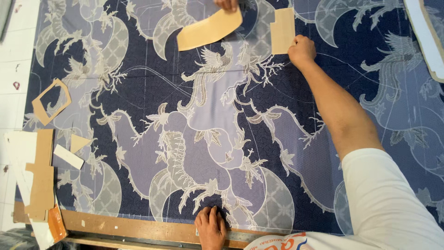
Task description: The person positions several cardboard pieces on a large patterned fabric laid out on a table. They use a metal ruler to align the pieces and adjust their placement. The person handles the cardboard pieces one at a time, ensuring they are correctly positioned on the fabric.
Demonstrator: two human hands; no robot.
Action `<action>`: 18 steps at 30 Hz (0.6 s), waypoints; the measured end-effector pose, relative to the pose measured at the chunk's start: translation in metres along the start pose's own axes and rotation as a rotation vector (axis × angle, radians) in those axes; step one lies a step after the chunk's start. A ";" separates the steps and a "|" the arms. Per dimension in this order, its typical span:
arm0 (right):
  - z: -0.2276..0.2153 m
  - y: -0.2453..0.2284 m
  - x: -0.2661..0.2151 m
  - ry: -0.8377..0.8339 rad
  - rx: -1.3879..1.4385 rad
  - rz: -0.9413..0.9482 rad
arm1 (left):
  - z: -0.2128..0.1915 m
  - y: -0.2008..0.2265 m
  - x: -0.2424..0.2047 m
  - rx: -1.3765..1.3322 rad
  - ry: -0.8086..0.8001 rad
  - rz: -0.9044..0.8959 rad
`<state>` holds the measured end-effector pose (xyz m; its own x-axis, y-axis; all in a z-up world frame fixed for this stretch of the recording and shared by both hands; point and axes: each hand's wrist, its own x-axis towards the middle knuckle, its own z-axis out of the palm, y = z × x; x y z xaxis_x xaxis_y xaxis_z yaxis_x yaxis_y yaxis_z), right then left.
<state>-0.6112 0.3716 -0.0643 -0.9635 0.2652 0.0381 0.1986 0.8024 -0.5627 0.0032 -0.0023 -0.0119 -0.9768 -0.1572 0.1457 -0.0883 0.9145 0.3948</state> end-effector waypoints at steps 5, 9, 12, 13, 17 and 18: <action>0.005 0.001 0.002 -0.012 0.003 0.026 | 0.017 -0.015 -0.010 0.031 0.068 0.056; 0.000 -0.005 -0.004 0.067 0.118 -0.011 | 0.030 -0.027 -0.014 0.072 0.131 0.088; -0.007 -0.009 -0.020 0.108 0.448 0.015 | 0.038 -0.032 -0.015 0.102 0.179 0.098; -0.009 -0.009 -0.029 0.061 0.590 0.119 | 0.038 -0.034 -0.017 0.111 0.174 0.103; -0.027 0.000 -0.085 0.043 0.889 0.184 | 0.037 -0.039 -0.013 0.133 0.158 0.134; -0.034 0.003 -0.102 0.021 0.911 0.185 | 0.036 -0.039 -0.013 0.133 0.154 0.133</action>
<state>-0.5057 0.3657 -0.0417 -0.9254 0.3637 -0.1070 0.1222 0.0191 -0.9923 0.0120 -0.0224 -0.0617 -0.9409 -0.0776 0.3296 0.0046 0.9703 0.2418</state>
